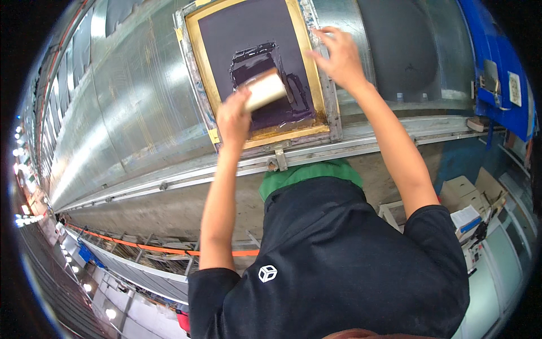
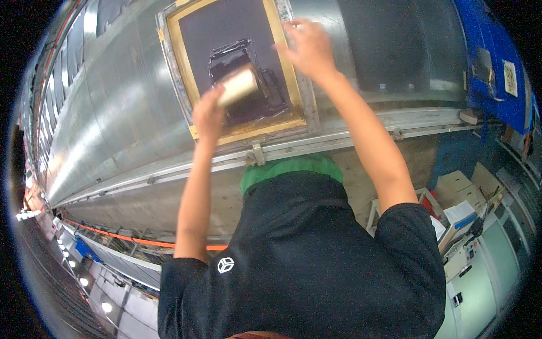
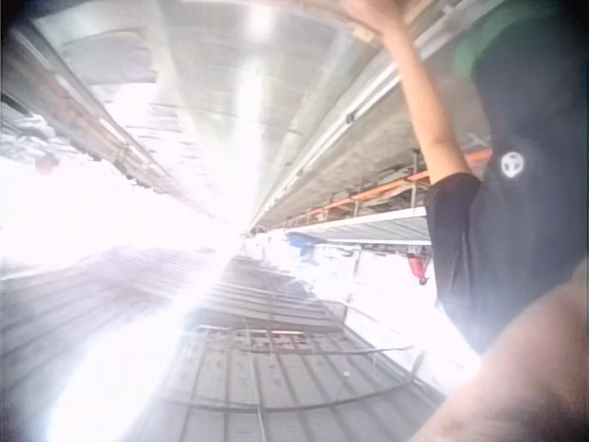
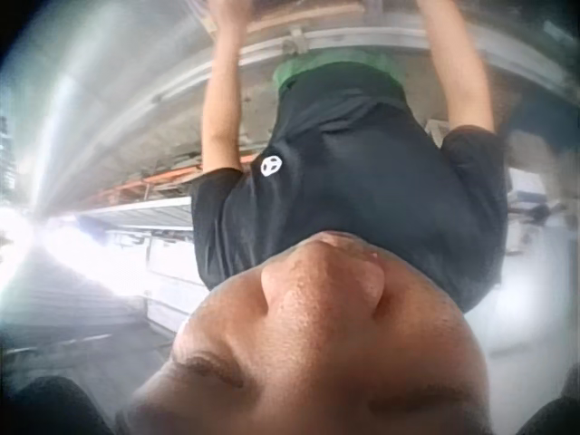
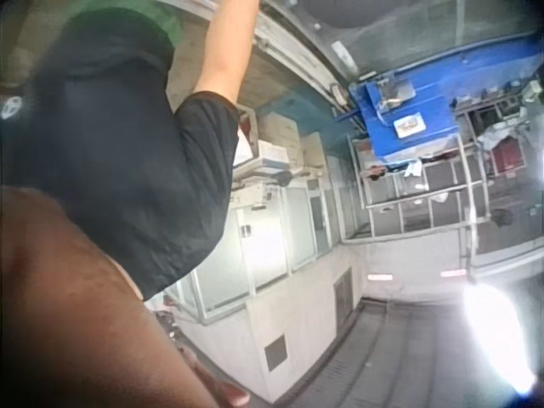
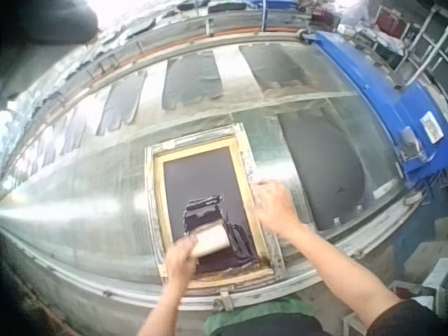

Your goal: The person uses a squeegee to spread purple ink across a screen printing frame, then moves the frame to a workbench. They continue spreading ink and later pour more ink from a container onto the screen, using the squeegee to distribute it.

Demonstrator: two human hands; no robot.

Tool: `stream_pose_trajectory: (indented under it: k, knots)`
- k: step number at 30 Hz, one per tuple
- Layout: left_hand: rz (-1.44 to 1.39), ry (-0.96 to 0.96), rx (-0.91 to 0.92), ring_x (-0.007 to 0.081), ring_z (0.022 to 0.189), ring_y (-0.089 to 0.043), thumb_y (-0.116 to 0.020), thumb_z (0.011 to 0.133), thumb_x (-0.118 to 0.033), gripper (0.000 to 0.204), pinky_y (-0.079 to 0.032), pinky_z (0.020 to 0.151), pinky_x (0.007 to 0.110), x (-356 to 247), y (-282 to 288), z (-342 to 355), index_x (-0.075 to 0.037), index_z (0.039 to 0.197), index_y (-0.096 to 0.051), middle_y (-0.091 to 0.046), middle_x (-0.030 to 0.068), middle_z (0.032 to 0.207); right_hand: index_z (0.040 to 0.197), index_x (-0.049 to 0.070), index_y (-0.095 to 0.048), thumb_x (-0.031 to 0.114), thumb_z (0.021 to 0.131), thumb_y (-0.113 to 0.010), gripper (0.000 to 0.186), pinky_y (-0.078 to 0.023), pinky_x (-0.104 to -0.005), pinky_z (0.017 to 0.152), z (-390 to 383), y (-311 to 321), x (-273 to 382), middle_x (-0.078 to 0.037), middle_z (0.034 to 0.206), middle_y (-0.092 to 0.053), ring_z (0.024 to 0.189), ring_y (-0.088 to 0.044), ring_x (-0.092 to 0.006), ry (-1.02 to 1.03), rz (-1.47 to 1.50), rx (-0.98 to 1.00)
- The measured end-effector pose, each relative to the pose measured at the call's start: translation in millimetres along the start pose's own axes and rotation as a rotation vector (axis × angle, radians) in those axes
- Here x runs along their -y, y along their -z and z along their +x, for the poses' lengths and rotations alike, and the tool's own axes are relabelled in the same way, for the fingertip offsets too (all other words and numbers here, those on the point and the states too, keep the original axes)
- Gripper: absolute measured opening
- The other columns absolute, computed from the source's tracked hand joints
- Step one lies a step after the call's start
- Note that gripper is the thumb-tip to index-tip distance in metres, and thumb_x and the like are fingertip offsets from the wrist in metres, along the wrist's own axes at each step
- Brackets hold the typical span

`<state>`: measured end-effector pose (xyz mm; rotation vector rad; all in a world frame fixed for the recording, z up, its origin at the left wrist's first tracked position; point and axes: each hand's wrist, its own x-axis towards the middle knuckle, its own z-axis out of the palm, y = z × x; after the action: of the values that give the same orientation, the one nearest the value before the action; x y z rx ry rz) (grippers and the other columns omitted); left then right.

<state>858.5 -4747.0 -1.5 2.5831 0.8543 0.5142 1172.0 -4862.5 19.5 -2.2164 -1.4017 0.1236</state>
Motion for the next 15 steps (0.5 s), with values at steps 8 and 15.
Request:
stream_pose_trajectory:
  k: [8,15]
  knots:
    - [-0.125,-0.006,0.083,0.0297,0.108,-0.069,-0.06,0.074,0.009,0.046,-0.053,0.091,0.041,11,16,77,-0.011,0.115,-0.069,-0.072,0.0102,0.117,0.122,0.008,-0.069,0.019,0.079,-0.076,0.045,-0.044,-0.0421,0.1,15,-51,69,-0.006,0.123,-0.067,0.114,-0.057,-0.0274,0.215,0.041,0.304]
    - [-0.068,-0.13,0.144,0.0241,0.114,-0.066,-0.06,0.068,0.011,0.053,-0.051,0.085,0.037,-9,13,-22,-0.009,0.117,-0.067,-0.07,0.0075,0.122,0.118,0.005,-0.069,0.004,0.07,-0.077,0.048,-0.047,-0.0404,0.096,-99,-31,96,-0.006,0.121,-0.067,0.108,-0.059,-0.0277,0.1,0.267,0.281]
